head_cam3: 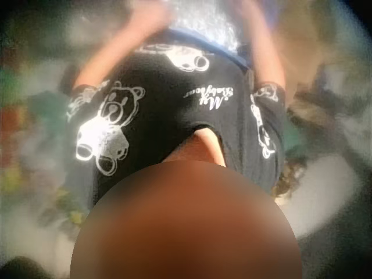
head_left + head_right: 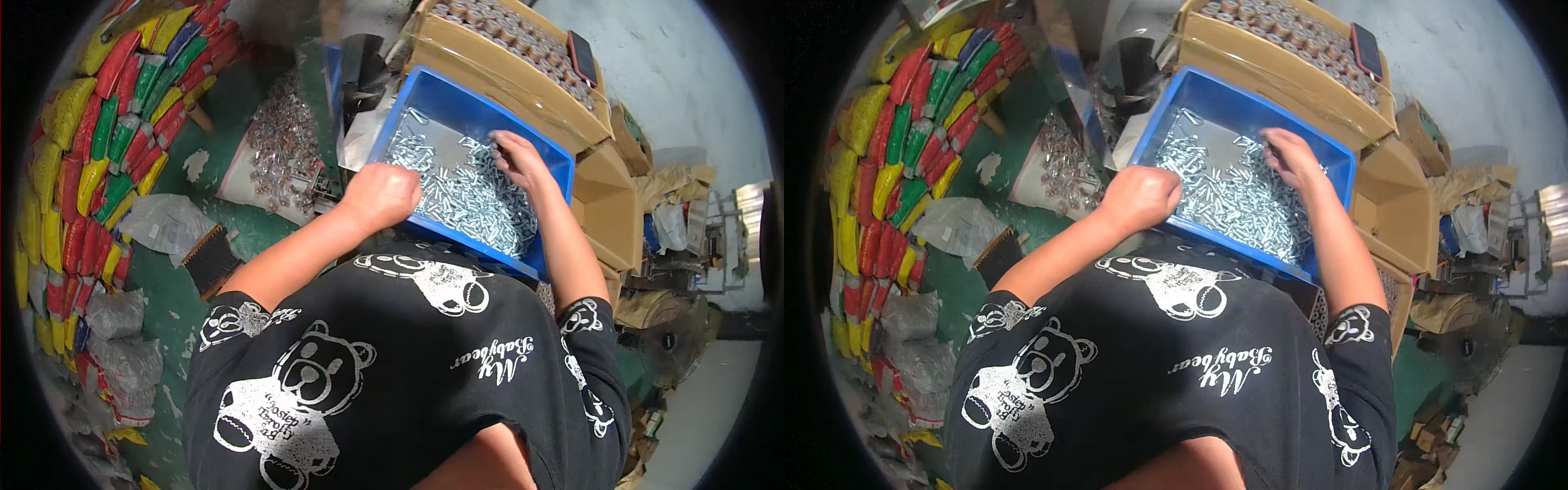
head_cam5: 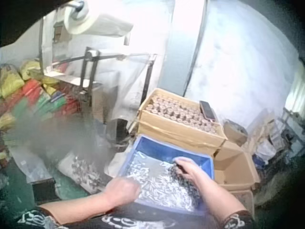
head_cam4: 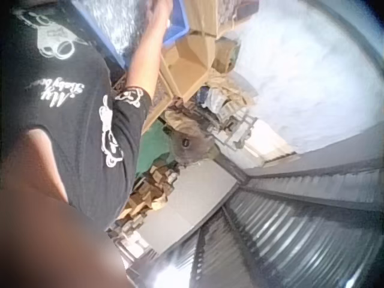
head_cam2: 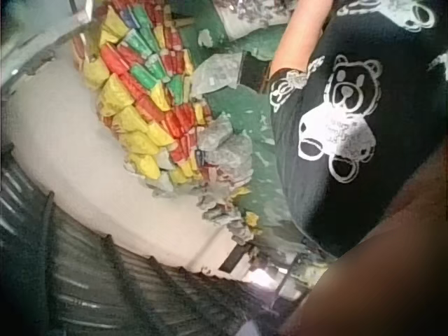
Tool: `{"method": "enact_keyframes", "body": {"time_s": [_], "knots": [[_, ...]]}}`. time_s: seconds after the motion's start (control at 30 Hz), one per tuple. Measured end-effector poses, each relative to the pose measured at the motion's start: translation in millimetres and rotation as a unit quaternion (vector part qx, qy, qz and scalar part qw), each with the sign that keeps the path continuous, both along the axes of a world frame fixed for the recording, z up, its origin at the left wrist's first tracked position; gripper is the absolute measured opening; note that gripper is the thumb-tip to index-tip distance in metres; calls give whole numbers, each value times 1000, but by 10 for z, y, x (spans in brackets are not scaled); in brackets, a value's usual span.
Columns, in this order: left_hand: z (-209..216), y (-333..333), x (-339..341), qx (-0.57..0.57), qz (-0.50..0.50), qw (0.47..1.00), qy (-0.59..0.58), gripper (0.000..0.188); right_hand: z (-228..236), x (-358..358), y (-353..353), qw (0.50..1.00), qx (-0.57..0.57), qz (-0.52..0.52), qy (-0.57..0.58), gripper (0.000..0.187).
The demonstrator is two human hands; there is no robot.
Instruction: The person sorts small metal parts by hand, transferring them from a blue tray into individual cardboard boxes.
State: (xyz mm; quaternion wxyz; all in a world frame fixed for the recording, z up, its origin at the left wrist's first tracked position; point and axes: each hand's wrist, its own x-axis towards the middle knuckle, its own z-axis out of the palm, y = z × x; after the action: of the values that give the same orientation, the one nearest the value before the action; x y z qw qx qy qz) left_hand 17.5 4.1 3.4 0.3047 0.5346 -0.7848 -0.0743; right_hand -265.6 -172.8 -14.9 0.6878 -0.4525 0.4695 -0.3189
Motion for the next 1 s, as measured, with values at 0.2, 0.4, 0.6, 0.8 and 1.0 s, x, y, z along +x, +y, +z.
{"method": "enact_keyframes", "body": {"time_s": [0.2,0.4,0.6,0.8,1.0], "knots": [[4,15,10,63,-50,997,15,20,-571,1453,-441,676,-412,232,565,24],[-23,19,11,33,-90,994,58,20,-551,1390,-420,647,-443,212,583,21],[-56,-15,153,79,-87,991,64,21,404,1633,21,858,-311,143,382,28],[60,-33,35,42,-74,996,29,20,623,2212,-297,793,-485,51,365,32],[95,5,-19,40,-65,996,37,22,580,1563,-12,888,-408,23,211,40]]}}
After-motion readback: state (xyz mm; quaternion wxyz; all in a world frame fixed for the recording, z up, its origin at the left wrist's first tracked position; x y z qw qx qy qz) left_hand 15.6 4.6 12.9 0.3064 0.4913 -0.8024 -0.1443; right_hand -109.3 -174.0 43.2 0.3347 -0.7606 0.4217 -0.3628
